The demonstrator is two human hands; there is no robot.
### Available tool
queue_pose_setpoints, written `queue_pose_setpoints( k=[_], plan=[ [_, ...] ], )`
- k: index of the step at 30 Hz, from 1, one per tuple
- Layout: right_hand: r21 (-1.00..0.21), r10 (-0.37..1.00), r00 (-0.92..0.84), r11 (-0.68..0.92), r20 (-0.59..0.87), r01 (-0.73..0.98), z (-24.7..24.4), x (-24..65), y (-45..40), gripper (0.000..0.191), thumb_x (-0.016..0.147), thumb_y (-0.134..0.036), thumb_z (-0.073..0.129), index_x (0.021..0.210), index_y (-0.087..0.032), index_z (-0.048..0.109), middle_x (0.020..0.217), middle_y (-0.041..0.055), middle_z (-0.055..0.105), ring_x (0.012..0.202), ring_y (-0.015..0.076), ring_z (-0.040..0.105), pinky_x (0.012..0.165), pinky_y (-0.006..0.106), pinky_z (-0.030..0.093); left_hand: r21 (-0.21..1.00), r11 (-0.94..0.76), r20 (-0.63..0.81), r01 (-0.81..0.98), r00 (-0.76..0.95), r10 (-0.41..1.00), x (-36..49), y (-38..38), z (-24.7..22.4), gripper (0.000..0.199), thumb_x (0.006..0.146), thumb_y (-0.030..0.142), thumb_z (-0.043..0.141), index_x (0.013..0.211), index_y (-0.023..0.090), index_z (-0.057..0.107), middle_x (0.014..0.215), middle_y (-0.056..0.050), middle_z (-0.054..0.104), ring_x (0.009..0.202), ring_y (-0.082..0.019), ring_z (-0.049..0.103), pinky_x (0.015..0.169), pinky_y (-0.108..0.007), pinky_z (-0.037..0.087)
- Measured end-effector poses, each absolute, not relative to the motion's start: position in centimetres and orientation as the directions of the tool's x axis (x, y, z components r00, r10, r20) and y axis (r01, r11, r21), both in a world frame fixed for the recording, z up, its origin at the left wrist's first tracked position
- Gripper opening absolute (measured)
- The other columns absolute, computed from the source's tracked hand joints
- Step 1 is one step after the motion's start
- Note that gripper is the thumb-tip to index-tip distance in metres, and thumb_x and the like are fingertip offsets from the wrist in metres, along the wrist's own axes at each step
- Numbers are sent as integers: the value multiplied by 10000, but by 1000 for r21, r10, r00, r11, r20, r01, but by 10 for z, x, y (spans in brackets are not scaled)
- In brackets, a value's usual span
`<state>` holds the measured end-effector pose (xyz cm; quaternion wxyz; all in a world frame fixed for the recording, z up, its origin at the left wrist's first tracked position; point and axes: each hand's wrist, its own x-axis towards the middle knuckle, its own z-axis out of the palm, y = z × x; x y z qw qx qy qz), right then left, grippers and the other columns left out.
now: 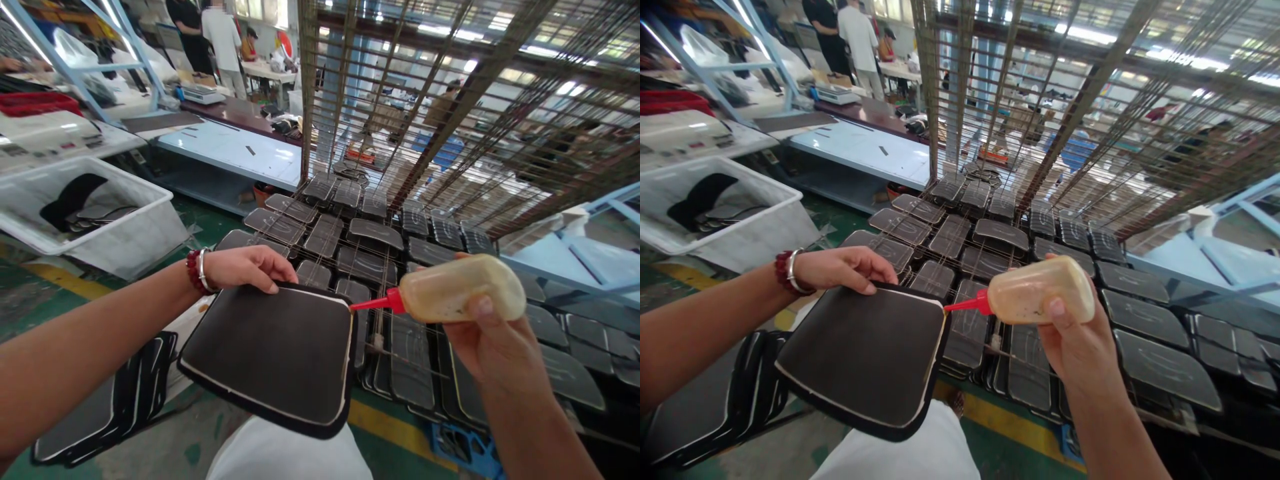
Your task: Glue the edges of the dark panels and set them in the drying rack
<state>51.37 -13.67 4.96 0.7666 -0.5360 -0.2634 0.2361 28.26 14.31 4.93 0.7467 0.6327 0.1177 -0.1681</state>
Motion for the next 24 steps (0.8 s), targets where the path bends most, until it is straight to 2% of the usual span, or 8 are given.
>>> queue_pose_setpoints(
  k=[9, 13, 20, 24],
  plan=[
    [-957, 666, 741, 263, 86, -125, 53, 500, -150, 700, 643, -481, 855, 1242, -230, 596, 1021, 141, 691, 982, 349, 663, 819, 526, 565, 911, 151, -380, 384, 923, -53, 284, 150, 46, 252, 716, 196, 738, 963, 144, 741, 884, -82, 763, 729, -184, 704, 673, -228, 539],
    [-967, 664, 746, 222, 57, -124, 53, 494, -156, 751, 617, -527, 862, 1252, -238, 582, 1063, 152, 688, 973, 346, 669, 775, 487, 581, 912, 156, -382, 379, 924, -10, 285, 150, 46, 271, 678, 190, 755, 942, 130, 749, 878, -102, 761, 732, -205, 708, 691, -259, 547],
    [-953, 658, 752, 257, 50, -161, 45, 488, -169, 736, 612, -488, 866, 1245, -231, 590, 1033, 168, 692, 889, 351, 688, 729, 501, 590, 917, 168, -374, 361, 926, 49, 286, 151, 46, 249, 657, 158, 749, 904, 129, 746, 877, -93, 766, 715, -188, 701, 672, -246, 546],
    [-950, 642, 766, 260, 37, -172, 44, 483, -175, 774, 603, -494, 877, 1260, -215, 580, 1085, 197, 677, 921, 368, 683, 714, 477, 597, 916, 212, -367, 339, 924, 110, 284, 155, 42, 248, 652, 135, 746, 901, 127, 742, 896, -95, 765, 728, -187, 704, 683, -249, 545]
  ],
)
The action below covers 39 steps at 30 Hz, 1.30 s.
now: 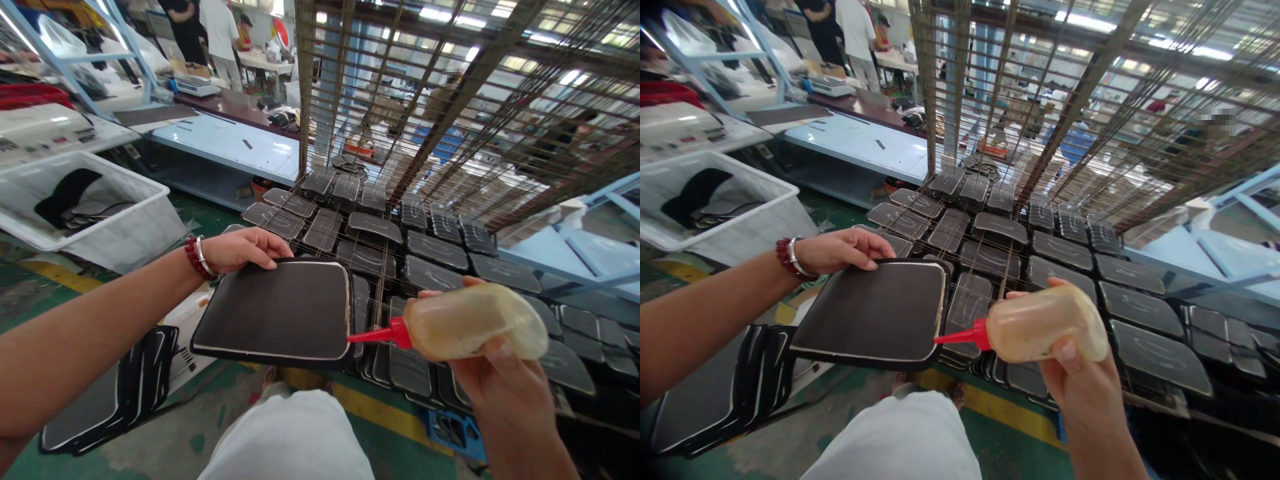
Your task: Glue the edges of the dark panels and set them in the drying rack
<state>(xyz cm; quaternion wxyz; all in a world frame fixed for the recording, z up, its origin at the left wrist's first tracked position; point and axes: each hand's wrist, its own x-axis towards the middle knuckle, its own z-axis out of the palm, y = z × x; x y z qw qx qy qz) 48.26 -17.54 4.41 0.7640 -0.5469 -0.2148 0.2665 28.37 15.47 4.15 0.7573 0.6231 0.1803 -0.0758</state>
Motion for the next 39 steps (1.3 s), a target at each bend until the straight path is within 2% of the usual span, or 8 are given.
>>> queue_pose_setpoints(
  k=[3, 8, 12, 17, 27, 32, 39],
  plan=[
    [-944, 596, 801, 291, 54, -153, 40, 483, -177, 732, 646, -500, 853, 1260, -203, 585, 1100, 187, 678, 952, 343, 681, 732, 421, 602, 910, 263, -373, 320, 909, 188, 281, 155, 38, 256, 634, 115, 753, 888, 131, 733, 890, -93, 761, 730, -185, 700, 692, -254, 548],
    [-916, 448, 889, 388, 92, -100, 27, 489, -170, 539, 733, -455, 806, 1184, -211, 641, 1098, 74, 679, 994, 239, 665, 820, 326, 589, 885, 390, -388, 255, 868, 311, 278, 148, 31, 282, 620, 89, 765, 887, 145, 693, 888, -71, 749, 738, -173, 692, 683, -256, 557],
    [-886, 341, 933, 460, 115, -60, 18, 495, -161, 397, 737, -358, 818, 1088, -234, 680, 1093, 11, 673, 985, 179, 652, 860, 294, 578, 852, 471, -413, 226, 845, 340, 276, 140, 25, 283, 629, 73, 769, 883, 145, 665, 886, -68, 743, 746, -170, 698, 702, -264, 567],
    [-891, 321, 941, 450, 105, -54, 12, 491, -156, 301, 806, -317, 765, 1075, -218, 677, 1073, 12, 666, 966, 153, 642, 843, 268, 577, 827, 526, -423, 201, 837, 346, 276, 133, 14, 326, 637, 70, 783, 925, 131, 641, 899, -83, 737, 748, -179, 705, 713, -289, 579],
    [-922, 310, 948, 384, 69, -58, 0, 468, -154, 342, 778, -372, 788, 1055, -203, 680, 1027, 24, 667, 920, 158, 646, 804, 267, 569, 815, 562, -404, 144, 835, 373, 279, 130, 1, 299, 662, 22, 737, 926, 121, 639, 868, -107, 734, 692, -190, 707, 664, -307, 593],
    [-932, 355, 934, 351, 47, -87, -5, 456, -153, 362, 761, -375, 797, 1062, -217, 670, 1005, 14, 655, 930, 158, 629, 803, 270, 557, 799, 589, -421, 123, 814, 400, 283, 126, 1, 271, 655, -20, 701, 893, 96, 641, 823, -124, 730, 645, -196, 702, 623, -313, 594],
    [-945, 403, 915, 298, 1, -131, -12, 440, -155, 472, 776, -365, 767, 1208, -247, 617, 1173, 38, 619, 1044, 189, 598, 876, 308, 521, 797, 591, -451, 121, 771, 450, 288, 128, -3, 239, 671, -52, 643, 863, 89, 650, 806, -138, 724, 621, -204, 698, 589, -313, 588]
  ],
)
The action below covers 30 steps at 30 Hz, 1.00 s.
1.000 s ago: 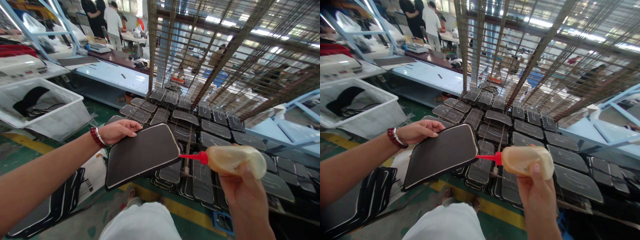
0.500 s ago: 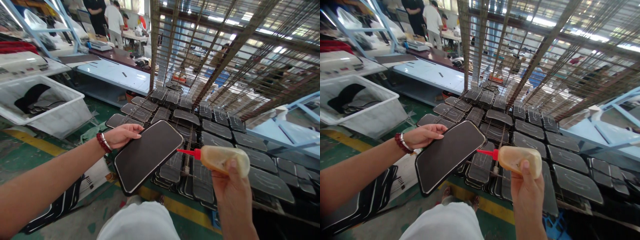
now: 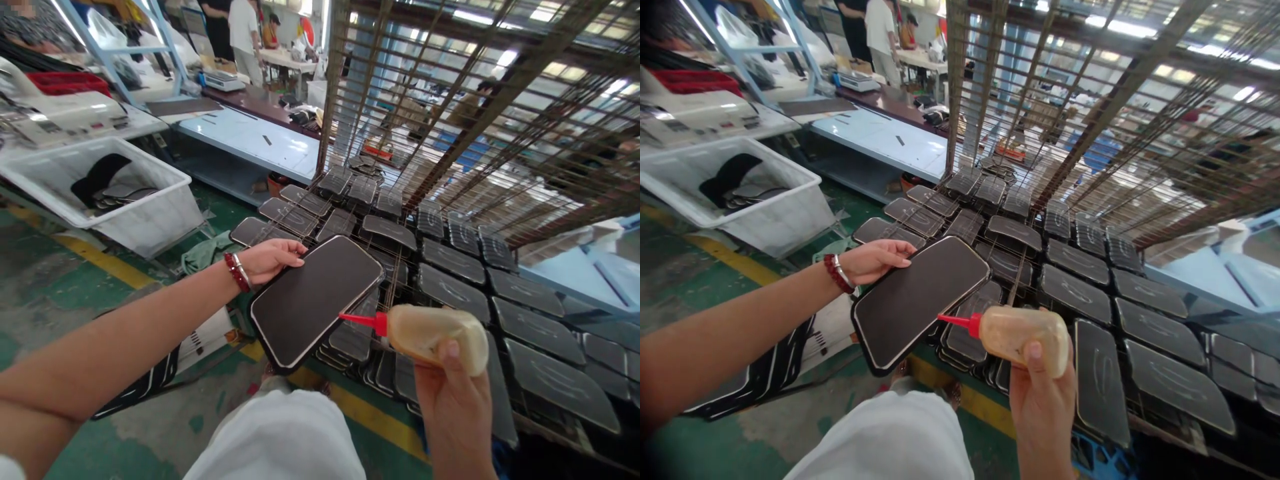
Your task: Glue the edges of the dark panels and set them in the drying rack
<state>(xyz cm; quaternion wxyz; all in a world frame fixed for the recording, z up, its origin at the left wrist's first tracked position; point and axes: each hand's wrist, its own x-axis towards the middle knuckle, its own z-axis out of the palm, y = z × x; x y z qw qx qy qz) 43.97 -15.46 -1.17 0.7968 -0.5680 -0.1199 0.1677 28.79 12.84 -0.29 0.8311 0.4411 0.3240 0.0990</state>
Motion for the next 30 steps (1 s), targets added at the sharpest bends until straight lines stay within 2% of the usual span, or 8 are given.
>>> queue_pose_setpoints(
  k=[3, 7, 9, 14, 18, 24, 27, 30],
  plan=[
    [-949, 442, 897, 289, 16, -125, -13, 434, -155, 481, 794, -371, 742, 1232, -233, 597, 1154, 69, 630, 1043, 229, 613, 912, 384, 508, 796, 592, -468, 124, 747, 472, 290, 130, -6, 220, 685, -53, 625, 848, 91, 654, 782, -128, 723, 602, -191, 692, 594, -309, 589],
    [-948, 481, 877, 273, -11, -162, -12, 426, -156, 578, 770, -382, 754, 1286, -221, 548, 1125, 117, 650, 1050, 306, 630, 990, 557, 440, 790, 602, -481, 116, 728, 490, 292, 132, -8, 214, 678, -49, 621, 828, 100, 651, 745, -111, 720, 584, -182, 684, 575, -296, 588],
    [-943, 513, 858, 273, -26, -192, -11, 422, -157, 605, 760, -379, 764, 1296, -223, 533, 1132, 133, 656, 1058, 324, 634, 992, 589, 432, 787, 608, -487, 109, 715, 502, 293, 132, -8, 212, 669, -51, 619, 815, 101, 649, 719, -103, 715, 567, -182, 678, 562, -296, 588],
    [-941, 581, 813, 250, -42, -228, -13, 417, -157, 633, 752, -381, 773, 1303, -216, 509, 1136, 168, 667, 1075, 334, 635, 941, 546, 489, 783, 617, -502, 76, 664, 555, 295, 135, -7, 217, 682, -76, 567, 805, 90, 635, 699, -100, 706, 541, -174, 671, 535, -283, 582],
    [-941, 573, 819, 263, -27, -215, -14, 417, -155, 636, 756, -401, 769, 1305, -216, 508, 1150, 172, 663, 1103, 341, 620, 911, 518, 515, 772, 636, -520, 15, 590, 618, 296, 138, -5, 217, 702, -84, 532, 792, 98, 608, 660, -85, 691, 518, -172, 665, 506, -266, 569],
    [-937, 463, 886, 313, 9, -154, -14, 428, -155, 567, 822, -365, 715, 1332, -223, 512, 1244, 140, 618, 1157, 320, 591, 997, 534, 460, 685, 700, -588, -204, 413, 696, 298, 133, -8, 236, 725, -87, 485, 783, 120, 580, 589, -50, 668, 495, -164, 664, 531, -250, 572],
    [-930, 375, 925, 358, 68, -77, -14, 439, -152, 505, 833, -323, 717, 1300, -222, 552, 1304, 104, 576, 1178, 278, 574, 992, 465, 486, 584, 762, -627, -280, 441, 643, 299, 122, -9, 265, 758, -63, 448, 906, 75, 618, 604, -70, 687, 495, -184, 671, 552, -285, 590],
    [-917, 277, 952, 399, 130, 9, -12, 448, -148, 465, 816, -307, 736, 1246, -211, 588, 1272, 75, 585, 1147, 241, 585, 1012, 445, 475, 488, 818, -655, -304, 491, 574, 302, 110, -11, 317, 783, -41, 414, 1015, 17, 621, 620, -93, 698, 467, -192, 660, 513, -296, 587]
  ],
)
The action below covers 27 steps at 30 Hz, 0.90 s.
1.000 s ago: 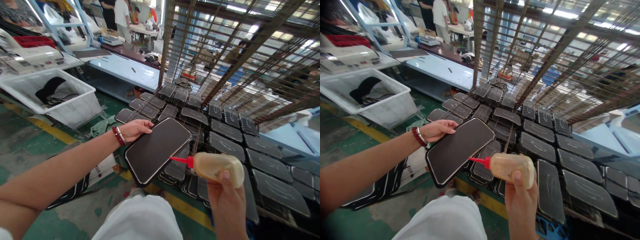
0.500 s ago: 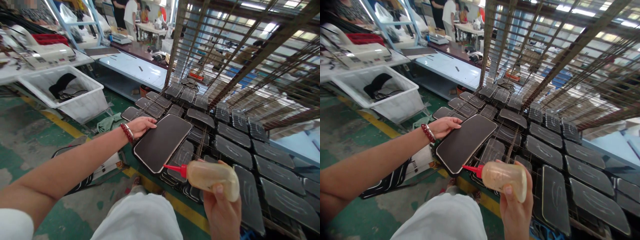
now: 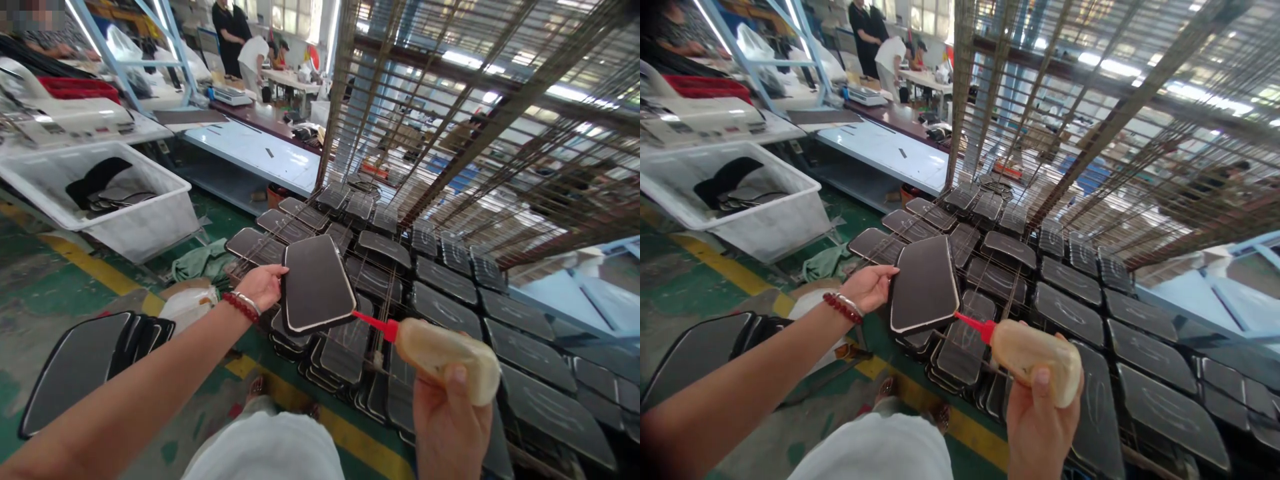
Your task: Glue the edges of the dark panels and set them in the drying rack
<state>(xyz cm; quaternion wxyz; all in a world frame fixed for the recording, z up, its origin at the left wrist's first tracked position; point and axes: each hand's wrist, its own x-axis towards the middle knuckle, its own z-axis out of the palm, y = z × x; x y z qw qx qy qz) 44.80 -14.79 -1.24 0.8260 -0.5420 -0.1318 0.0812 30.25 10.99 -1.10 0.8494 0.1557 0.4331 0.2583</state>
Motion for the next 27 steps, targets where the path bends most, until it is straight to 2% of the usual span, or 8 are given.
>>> queue_pose_setpoints(
  k=[3, 7, 14, 17, 22, 25, 27],
  plan=[
    [-907, 245, 957, 420, 152, 37, -12, 451, -146, 470, 826, -292, 731, 1261, -215, 569, 1254, 59, 590, 1167, 227, 570, 1093, 476, 385, 439, 823, -679, -361, 467, 566, 308, 101, -14, 331, 775, -48, 427, 1041, 19, 612, 628, -79, 698, 439, -162, 639, 464, -244, 561],
    [-911, 262, 952, 410, 159, 39, -17, 445, -149, 473, 863, -275, 693, 1303, -229, 529, 1330, 58, 540, 1223, 240, 535, 1143, 517, 286, 425, 799, -691, -426, 418, 590, 318, 94, -18, 330, 763, -67, 441, 1025, 37, 612, 646, -68, 698, 473, -151, 652, 505, -229, 578],
    [-936, 338, 930, 353, 143, 16, -26, 426, -155, 544, 864, -335, 683, 1345, -241, 449, 1321, 124, 562, 1201, 313, 559, 1079, 626, 319, 440, 782, -693, -442, 387, 609, 331, 87, -17, 336, 779, -64, 423, 1045, 18, 612, 702, -102, 718, 553, -180, 689, 612, -283, 613],
    [-939, 352, 926, 344, 134, 6, -30, 417, -156, 554, 854, -327, 693, 1344, -254, 445, 1303, 131, 580, 1177, 306, 579, 1065, 611, 345, 453, 769, -677, -451, 388, 626, 333, 85, -18, 337, 788, -62, 417, 1051, 14, 614, 712, -109, 721, 594, -194, 703, 637, -298, 616],
    [-931, 407, 907, 360, 104, -55, -34, 405, -154, 586, 804, -348, 734, 1312, -238, 464, 1222, 159, 627, 1151, 332, 595, 960, 582, 468, 467, 746, -686, -474, 339, 644, 334, 82, -21, 293, 800, -74, 410, 985, 28, 613, 650, -85, 699, 523, -164, 675, 593, -254, 603],
    [-935, 406, 907, 352, 108, -46, -30, 411, -153, 614, 792, -363, 746, 1316, -228, 456, 1205, 168, 632, 1155, 350, 589, 967, 630, 440, 475, 736, -673, -482, 341, 657, 333, 81, -23, 278, 803, -74, 413, 961, 34, 614, 633, -83, 694, 512, -163, 670, 561, -244, 597],
    [-931, 355, 920, 365, 163, 24, -24, 423, -151, 606, 800, -333, 741, 1322, -229, 452, 1230, 149, 616, 1177, 345, 575, 1007, 654, 391, 479, 734, -665, -482, 345, 662, 332, 80, -23, 286, 798, -76, 419, 966, 44, 617, 635, -77, 697, 506, -163, 670, 555, -247, 598]
  ],
)
